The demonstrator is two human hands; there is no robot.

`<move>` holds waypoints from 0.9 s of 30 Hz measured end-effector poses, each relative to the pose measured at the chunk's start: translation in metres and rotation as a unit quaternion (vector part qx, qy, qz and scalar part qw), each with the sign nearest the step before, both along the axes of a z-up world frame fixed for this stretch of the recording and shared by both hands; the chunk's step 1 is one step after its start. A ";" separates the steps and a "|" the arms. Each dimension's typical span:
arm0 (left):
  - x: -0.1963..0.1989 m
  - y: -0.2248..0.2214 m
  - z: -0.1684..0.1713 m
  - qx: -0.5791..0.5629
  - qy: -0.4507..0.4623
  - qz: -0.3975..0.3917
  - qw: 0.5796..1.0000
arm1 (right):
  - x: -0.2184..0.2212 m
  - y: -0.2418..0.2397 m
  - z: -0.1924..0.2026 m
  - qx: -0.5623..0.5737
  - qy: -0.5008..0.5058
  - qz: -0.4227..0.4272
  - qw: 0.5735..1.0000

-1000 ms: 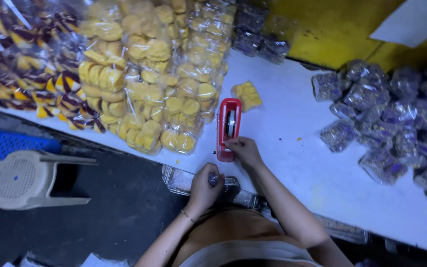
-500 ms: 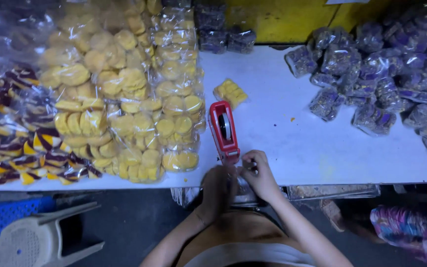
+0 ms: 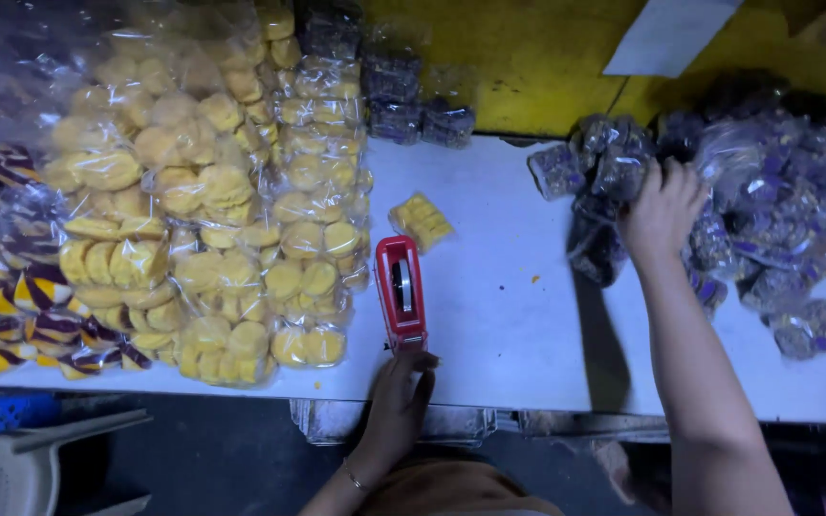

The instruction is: The person packages bread products by hand and using a tape dispenser. The person picks up individual baked items, places them into plastic bags, and seals the bags using a manual tape dispenser on the table.

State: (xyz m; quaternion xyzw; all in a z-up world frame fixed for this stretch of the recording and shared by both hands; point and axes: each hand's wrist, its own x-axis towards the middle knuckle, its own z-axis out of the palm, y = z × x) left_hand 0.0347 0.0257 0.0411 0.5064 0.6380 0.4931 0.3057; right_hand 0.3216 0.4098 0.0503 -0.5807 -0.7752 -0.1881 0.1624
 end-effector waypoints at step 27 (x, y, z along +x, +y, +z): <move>0.043 0.042 -0.033 0.023 -0.319 0.042 0.947 | -0.078 -0.235 -0.012 -0.349 0.372 0.523 0.683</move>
